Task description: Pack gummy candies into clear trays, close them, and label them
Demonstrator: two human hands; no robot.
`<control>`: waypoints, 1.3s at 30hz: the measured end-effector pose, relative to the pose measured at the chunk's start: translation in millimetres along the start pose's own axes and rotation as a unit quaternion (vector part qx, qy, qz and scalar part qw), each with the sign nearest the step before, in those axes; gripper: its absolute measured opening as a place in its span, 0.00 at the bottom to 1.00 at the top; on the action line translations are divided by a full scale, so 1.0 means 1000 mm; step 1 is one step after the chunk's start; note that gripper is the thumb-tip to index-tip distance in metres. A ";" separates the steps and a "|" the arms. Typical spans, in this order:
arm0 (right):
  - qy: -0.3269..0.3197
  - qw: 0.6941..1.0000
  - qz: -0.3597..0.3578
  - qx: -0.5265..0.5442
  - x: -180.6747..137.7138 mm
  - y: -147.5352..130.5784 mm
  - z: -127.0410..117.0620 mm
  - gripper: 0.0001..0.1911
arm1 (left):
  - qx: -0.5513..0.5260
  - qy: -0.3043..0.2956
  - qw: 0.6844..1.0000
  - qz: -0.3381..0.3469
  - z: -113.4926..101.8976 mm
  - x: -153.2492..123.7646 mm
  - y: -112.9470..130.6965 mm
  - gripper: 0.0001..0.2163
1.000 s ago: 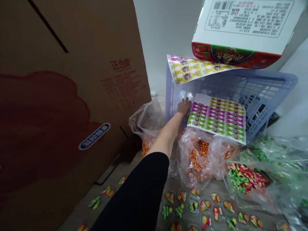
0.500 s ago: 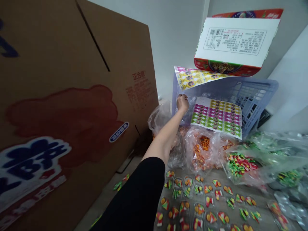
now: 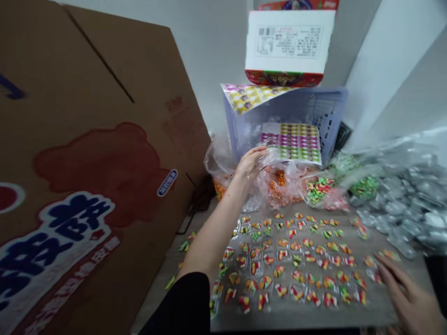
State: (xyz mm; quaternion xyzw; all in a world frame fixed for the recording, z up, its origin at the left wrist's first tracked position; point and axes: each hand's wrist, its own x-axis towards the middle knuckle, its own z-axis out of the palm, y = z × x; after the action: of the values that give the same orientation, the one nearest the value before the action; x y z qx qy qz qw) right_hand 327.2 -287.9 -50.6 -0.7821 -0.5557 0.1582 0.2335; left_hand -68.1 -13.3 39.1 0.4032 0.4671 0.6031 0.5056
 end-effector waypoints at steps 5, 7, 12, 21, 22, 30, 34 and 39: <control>-0.020 0.921 -0.003 0.388 0.035 -0.080 0.033 0.31 | -0.141 -0.099 0.960 -0.222 0.047 -0.097 -0.045 0.11; -0.102 0.851 0.022 0.515 0.045 -0.101 0.046 0.32 | -0.159 -0.113 0.939 -0.284 0.064 -0.128 -0.066 0.12; -0.093 0.771 0.090 0.623 0.029 -0.106 0.070 0.23 | -0.169 -0.119 0.911 -0.356 0.072 -0.175 -0.110 0.13; -0.030 0.789 0.123 0.601 0.006 -0.094 0.077 0.22 | -0.183 -0.079 0.893 -0.403 0.076 -0.191 -0.138 0.12; -0.015 0.798 0.117 0.591 0.010 -0.087 0.074 0.20 | -0.181 -0.078 0.892 -0.406 0.075 -0.191 -0.140 0.12; -0.046 0.927 0.009 0.372 0.113 -0.010 0.053 0.16 | -0.202 -0.077 0.882 -0.419 0.063 -0.196 -0.142 0.12; -0.102 0.960 -0.015 0.262 0.161 -0.005 0.074 0.11 | -0.214 -0.069 0.870 -0.440 0.059 -0.203 -0.128 0.12; -0.072 0.978 -0.039 0.192 0.172 -0.009 0.103 0.11 | -0.221 -0.056 0.871 -0.436 0.046 -0.207 -0.116 0.11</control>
State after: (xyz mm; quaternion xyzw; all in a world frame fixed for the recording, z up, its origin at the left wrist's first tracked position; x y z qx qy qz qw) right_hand 324.4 -104.1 -130.6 -0.6872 -0.5601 0.3087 0.3447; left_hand 36.7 -203.8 -65.8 0.0691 0.4211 0.3853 0.8182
